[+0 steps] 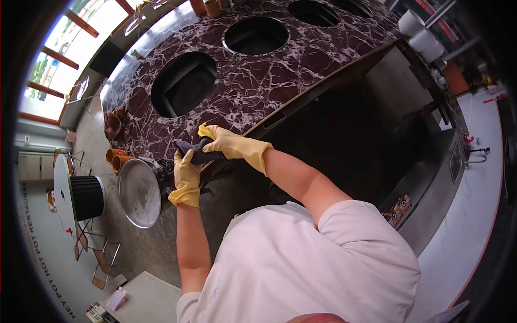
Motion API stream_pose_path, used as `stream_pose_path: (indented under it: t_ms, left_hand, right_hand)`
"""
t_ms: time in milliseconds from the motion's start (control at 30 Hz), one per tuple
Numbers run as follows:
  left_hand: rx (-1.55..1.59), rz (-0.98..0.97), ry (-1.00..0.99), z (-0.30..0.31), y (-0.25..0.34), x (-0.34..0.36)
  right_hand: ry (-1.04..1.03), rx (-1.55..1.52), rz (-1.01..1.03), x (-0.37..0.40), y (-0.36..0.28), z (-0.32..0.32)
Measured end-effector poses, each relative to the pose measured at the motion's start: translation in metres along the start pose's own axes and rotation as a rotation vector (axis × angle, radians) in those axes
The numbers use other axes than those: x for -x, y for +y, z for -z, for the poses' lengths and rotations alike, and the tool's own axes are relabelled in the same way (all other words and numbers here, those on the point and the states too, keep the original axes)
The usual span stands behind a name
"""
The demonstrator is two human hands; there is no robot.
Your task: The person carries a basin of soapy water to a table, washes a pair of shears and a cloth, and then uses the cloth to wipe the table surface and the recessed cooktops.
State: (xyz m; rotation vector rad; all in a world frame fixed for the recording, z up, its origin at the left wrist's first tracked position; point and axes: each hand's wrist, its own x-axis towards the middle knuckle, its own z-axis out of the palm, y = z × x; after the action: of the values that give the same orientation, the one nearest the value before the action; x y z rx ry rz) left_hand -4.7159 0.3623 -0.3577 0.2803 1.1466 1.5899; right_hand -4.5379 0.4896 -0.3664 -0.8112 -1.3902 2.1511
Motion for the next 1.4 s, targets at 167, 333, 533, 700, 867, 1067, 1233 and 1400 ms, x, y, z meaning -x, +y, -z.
stream_pose_path:
  t_ms: [167,333,533,700,867,1067,1233,1400]
  left_hand:
    - [-0.349,0.028,0.283,-0.022,0.029,0.029]
    - [-0.417,-0.142,0.165,-0.01,0.019,0.059]
    - [-0.51,-0.333,0.234,-0.021,0.041,0.039]
    - [-0.629,-0.405,0.525,0.058,-0.013,-0.014]
    - [-0.551,-0.231,0.475,0.152,-0.072,0.094]
    - [-0.689,0.179,0.771,0.257,-0.089,0.242]
    - [-0.556,0.423,0.89,0.355,-0.124,0.318]
    - [-0.289,0.479,1.162,0.37,-0.13,0.372]
  right_hand:
    - [0.061,0.662,-0.136,0.032,-0.062,0.022]
    - [0.108,0.867,0.185,0.042,-0.025,0.045]
    - [0.112,0.822,0.088,0.011,-0.079,0.052]
    - [0.328,1.162,0.123,-0.042,-0.035,0.034]
    - [0.21,1.621,0.036,-0.022,0.073,-0.036]
    - [0.038,1.526,0.437,-0.104,0.125,-0.114]
    - [-0.035,1.652,0.395,-0.12,0.079,-0.028]
    - [0.736,1.881,-0.172,-0.171,0.02,0.176]
